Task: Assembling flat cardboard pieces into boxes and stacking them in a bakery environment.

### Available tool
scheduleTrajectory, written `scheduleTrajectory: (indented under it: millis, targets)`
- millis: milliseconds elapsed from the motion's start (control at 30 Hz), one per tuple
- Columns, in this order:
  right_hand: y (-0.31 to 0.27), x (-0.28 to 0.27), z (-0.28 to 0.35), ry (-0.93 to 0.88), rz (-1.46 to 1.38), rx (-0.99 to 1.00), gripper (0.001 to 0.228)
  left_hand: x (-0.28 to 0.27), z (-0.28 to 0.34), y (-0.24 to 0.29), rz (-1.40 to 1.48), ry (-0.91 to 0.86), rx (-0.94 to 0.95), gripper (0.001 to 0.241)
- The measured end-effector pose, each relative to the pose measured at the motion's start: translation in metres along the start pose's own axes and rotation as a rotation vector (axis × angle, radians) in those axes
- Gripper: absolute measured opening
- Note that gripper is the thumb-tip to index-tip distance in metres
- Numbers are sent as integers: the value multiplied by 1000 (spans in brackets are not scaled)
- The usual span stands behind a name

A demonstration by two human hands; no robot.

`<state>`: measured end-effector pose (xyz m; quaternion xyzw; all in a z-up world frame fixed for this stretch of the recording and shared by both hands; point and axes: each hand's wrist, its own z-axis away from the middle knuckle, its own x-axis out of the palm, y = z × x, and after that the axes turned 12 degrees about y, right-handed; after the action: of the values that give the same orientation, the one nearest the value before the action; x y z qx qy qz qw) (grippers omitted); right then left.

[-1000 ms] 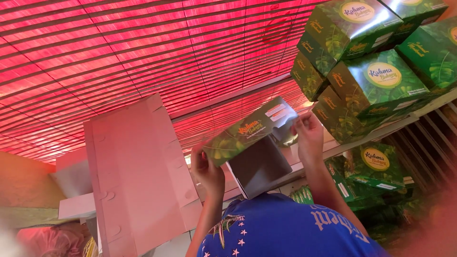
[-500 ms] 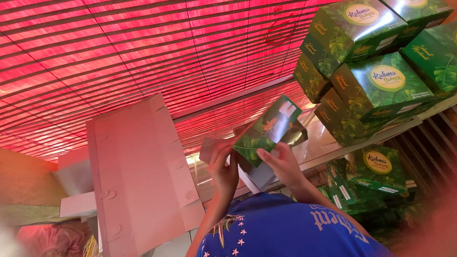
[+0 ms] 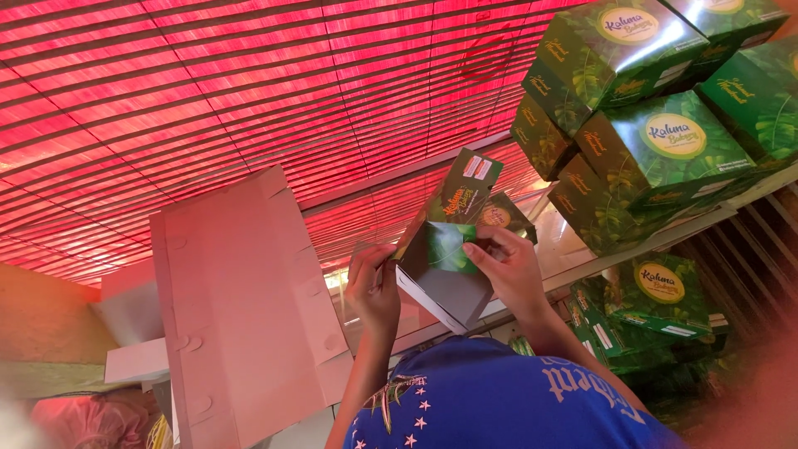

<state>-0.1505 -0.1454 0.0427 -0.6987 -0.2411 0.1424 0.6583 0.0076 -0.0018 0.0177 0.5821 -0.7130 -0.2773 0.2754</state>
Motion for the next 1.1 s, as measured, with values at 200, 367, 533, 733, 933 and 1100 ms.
scheduleTrajectory:
  millis: [200,367,533,733,933,1100]
  targets:
    - [-5,17,4,251,303,-772,12,4,4,13,63,-16,-183,14]
    - [41,19,16,285,220,-807,10,12,19,21,164,-62,-284,11]
    - [78,14,27,115,136,-531,19,16,23,27,253,-113,-344,10]
    - [73,13,24,26,103,-373,28,15,28,16,272,-133,-406,9]
    - [61,16,26,-90,-3,-314,31,12,30,10,361,-165,-486,9]
    - [62,14,27,-112,-60,-275,29,9,32,7,428,-217,-539,9]
